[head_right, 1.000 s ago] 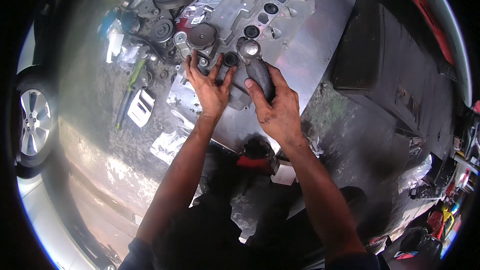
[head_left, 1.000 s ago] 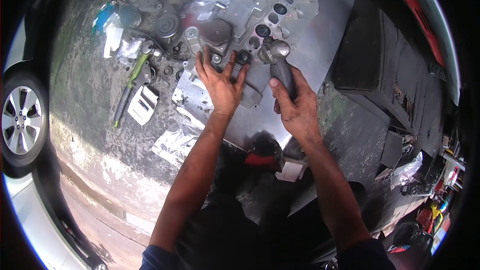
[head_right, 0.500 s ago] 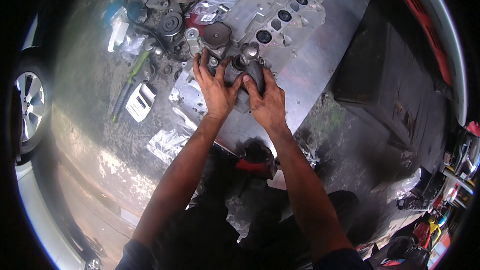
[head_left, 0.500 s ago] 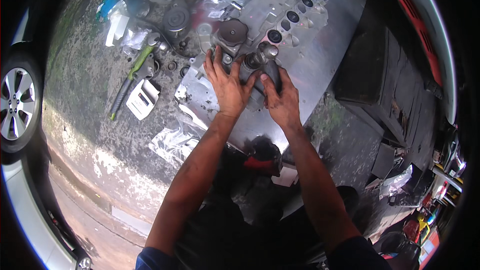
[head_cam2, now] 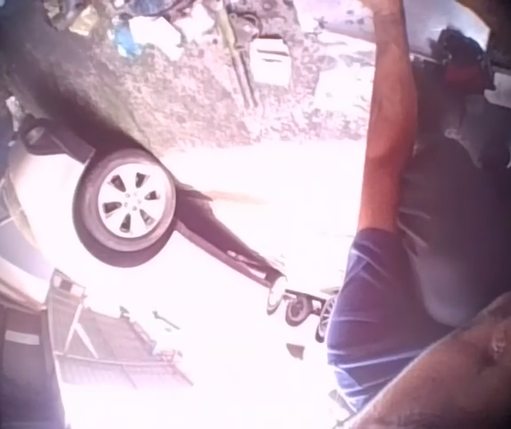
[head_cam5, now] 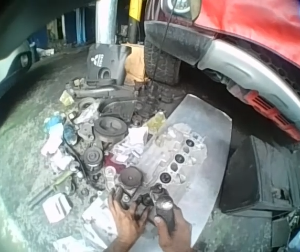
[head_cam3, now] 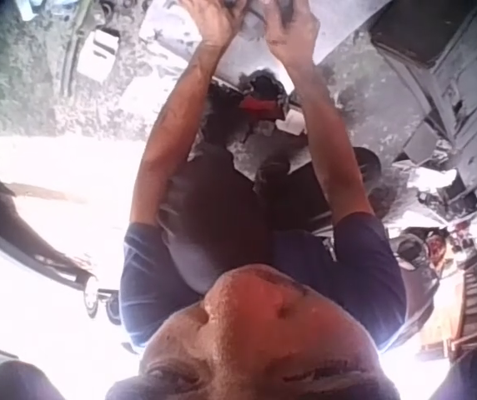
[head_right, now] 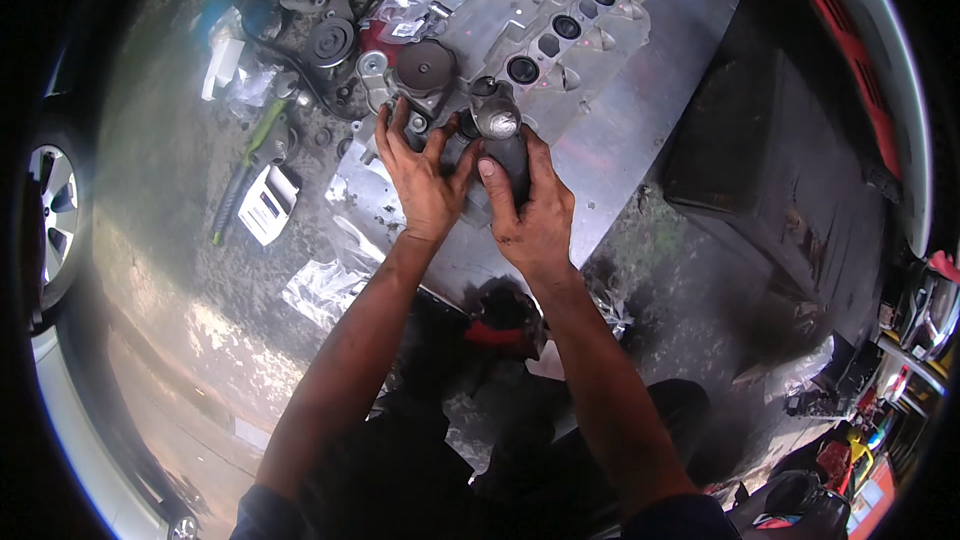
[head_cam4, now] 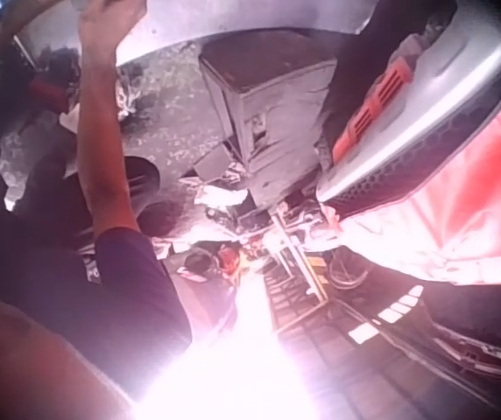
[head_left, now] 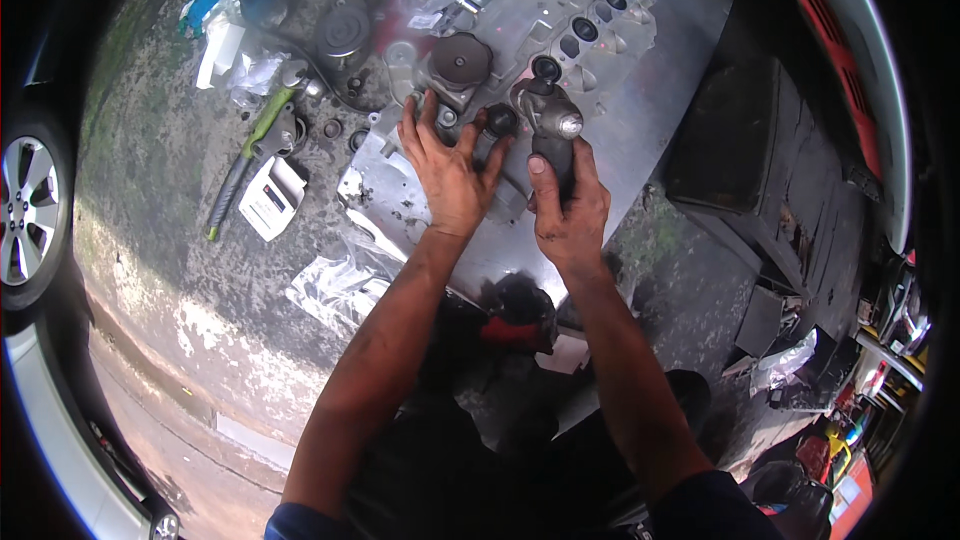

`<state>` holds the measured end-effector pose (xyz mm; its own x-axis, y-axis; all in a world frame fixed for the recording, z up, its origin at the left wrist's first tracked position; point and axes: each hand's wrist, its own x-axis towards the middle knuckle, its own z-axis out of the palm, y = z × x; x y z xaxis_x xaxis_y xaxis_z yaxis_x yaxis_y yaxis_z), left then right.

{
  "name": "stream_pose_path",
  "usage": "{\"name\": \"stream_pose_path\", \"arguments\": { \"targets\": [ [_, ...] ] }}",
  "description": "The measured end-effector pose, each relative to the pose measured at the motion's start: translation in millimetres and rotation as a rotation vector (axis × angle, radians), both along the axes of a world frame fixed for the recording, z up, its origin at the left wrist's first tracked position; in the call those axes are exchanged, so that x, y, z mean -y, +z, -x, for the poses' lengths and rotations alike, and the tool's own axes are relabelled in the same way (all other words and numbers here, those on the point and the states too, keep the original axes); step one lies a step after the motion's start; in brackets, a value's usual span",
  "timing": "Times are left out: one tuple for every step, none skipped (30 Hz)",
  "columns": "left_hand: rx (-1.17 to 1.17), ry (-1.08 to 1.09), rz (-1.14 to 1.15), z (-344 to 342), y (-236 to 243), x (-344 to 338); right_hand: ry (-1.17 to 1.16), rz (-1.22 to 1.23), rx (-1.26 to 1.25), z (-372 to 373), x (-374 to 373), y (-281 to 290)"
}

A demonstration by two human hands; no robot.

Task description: Insert seals and components into an engine cylinder head using a hammer and hands.

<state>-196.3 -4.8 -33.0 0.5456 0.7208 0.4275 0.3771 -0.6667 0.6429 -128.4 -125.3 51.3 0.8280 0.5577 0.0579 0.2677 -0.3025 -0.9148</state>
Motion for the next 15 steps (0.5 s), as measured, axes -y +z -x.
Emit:
{"name": "stream_pose_path", "arguments": {
  "targets": [
    [0.004,-0.004,0.004,0,0,3,-0.004,0.004,0.004,-4,1,-6],
    [-0.009,0.0,0.005,1,-1,1,0.012,0.213,-0.022,-10,-6,-11],
    [-0.022,0.003,0.005,0,-2,0,0.027,0.422,-0.048,-16,-11,-13],
    [-0.015,0.002,-0.001,-1,-2,-2,0.025,0.416,-0.041,-19,-10,-13],
    [-0.017,0.007,0.017,3,-3,-3,0.031,0.399,-0.132,-17,-12,-6],
    [-0.019,0.013,0.035,7,-4,-4,0.038,0.382,-0.223,-14,-15,0],
    [-0.017,0.014,0.036,10,-6,-5,0.043,0.379,-0.226,-8,-17,6],
    [-0.019,0.014,0.043,8,-2,-2,0.016,0.212,-0.148,-2,-12,13],
    [-0.011,0.006,0.038,4,2,-2,-0.01,0.045,-0.07,2,-8,15],
    [-0.003,-0.001,0.032,2,5,-1,-0.009,0.052,-0.074,3,-4,7],
    [0.021,-0.02,0.025,-6,8,2,-0.018,0.047,-0.018,-2,2,-4],
    [0.024,-0.02,0.02,-4,4,2,-0.018,0.03,0.029,-6,-2,-10],
    [0.013,-0.019,0.022,-1,1,2,0.052,0.397,-0.003,-15,-4,-14],
    [-0.002,-0.011,0.024,2,-1,1,0.056,0.391,-0.001,-15,-8,-11],
    [0.0,-0.007,0.018,4,-2,-1,0.071,0.415,-0.058,-15,-11,-7]
  ]
}}
